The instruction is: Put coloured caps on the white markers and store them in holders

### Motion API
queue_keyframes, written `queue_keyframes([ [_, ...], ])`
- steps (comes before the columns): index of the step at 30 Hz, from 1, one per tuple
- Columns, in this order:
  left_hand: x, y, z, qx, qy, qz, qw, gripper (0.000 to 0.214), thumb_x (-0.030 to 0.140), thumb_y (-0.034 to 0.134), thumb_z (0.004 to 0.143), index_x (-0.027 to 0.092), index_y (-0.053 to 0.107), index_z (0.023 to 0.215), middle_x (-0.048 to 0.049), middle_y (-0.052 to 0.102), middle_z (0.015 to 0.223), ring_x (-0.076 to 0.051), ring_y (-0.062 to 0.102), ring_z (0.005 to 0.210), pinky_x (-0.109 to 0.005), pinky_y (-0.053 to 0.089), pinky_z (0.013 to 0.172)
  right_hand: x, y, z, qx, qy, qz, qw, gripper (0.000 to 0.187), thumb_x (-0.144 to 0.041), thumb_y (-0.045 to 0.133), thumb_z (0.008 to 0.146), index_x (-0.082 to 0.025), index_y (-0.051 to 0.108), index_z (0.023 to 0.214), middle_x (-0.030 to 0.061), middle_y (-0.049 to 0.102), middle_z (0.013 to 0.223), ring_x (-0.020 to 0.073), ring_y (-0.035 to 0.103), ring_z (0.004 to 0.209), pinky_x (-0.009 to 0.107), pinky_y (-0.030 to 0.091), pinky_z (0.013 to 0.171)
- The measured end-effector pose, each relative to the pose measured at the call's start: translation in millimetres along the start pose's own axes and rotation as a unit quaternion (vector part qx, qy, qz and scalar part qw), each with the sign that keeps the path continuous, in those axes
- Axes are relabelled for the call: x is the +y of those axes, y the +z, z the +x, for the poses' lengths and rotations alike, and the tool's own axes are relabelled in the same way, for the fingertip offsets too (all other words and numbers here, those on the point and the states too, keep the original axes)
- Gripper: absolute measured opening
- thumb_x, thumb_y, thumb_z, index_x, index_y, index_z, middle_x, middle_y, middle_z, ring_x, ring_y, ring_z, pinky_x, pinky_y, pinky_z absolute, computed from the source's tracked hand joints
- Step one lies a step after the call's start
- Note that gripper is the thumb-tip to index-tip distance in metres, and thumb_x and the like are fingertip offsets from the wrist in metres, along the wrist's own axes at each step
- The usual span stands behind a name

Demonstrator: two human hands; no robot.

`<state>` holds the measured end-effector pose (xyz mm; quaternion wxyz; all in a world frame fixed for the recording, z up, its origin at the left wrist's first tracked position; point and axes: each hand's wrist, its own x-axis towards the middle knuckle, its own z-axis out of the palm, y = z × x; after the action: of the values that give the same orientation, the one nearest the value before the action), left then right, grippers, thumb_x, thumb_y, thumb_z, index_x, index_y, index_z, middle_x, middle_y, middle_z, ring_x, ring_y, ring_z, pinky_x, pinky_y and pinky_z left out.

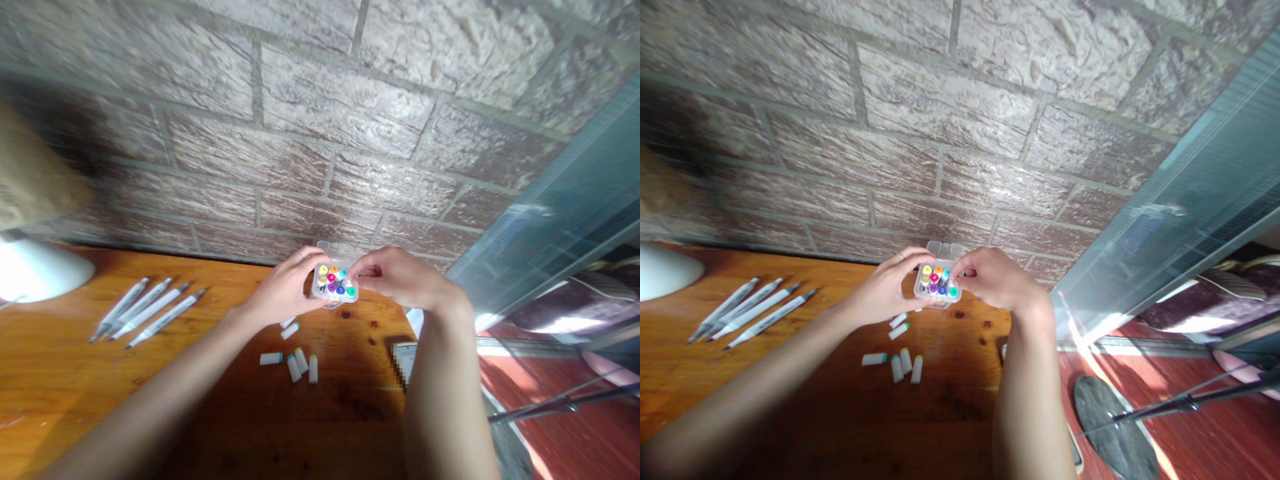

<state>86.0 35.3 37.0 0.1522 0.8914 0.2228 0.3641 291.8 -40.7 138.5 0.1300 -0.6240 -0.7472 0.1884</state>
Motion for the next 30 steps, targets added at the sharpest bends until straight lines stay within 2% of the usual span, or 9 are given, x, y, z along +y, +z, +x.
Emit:
queue_keyframes([
  [3,-1,0.7,0,0.009,-0.002,-0.006,1.000,0.053,0.036,0.074,0.079,0.022,0.053,0.126,-0.0101,0.056,0.132,-0.026,0.057,0.124,-0.037,0.047,0.106,3,3,7,0.006,0.020,0.007,1.000,0.020,-0.024,0.064,0.082,-0.017,0.081,0.090,0.0012,0.072,0.073,0.0135,0.059,0.066,0.024,0.040,0.060],
  [8,-1,1.9,0,0.018,-0.005,-0.008,1.000,0.055,0.036,0.076,0.077,0.023,0.055,0.125,-0.0100,0.057,0.131,-0.027,0.058,0.123,-0.038,0.047,0.106,8,6,12,0.021,0.015,0.024,0.999,0.017,-0.022,0.067,0.080,-0.017,0.081,0.088,0.0029,0.079,0.083,0.0173,0.068,0.077,0.025,0.047,0.069],
  [19,-3,0.6,0,0.013,0.006,0.046,0.999,0.054,0.043,0.074,0.080,0.021,0.055,0.125,-0.0108,0.058,0.133,-0.027,0.061,0.120,-0.038,0.047,0.105,5,11,16,0.032,0.030,0.026,0.999,0.014,-0.017,0.068,0.079,-0.018,0.081,0.082,0.0017,0.078,0.078,0.0164,0.068,0.076,0.023,0.046,0.064],
  [30,-3,-1.1,1,0.015,-0.009,0.031,0.999,0.053,0.042,0.075,0.079,0.022,0.057,0.124,-0.0107,0.057,0.132,-0.027,0.062,0.119,-0.038,0.048,0.104,4,9,16,0.029,0.015,0.020,0.999,0.018,-0.019,0.065,0.081,-0.018,0.081,0.090,0.0032,0.079,0.085,0.0176,0.069,0.078,0.024,0.047,0.068],
])
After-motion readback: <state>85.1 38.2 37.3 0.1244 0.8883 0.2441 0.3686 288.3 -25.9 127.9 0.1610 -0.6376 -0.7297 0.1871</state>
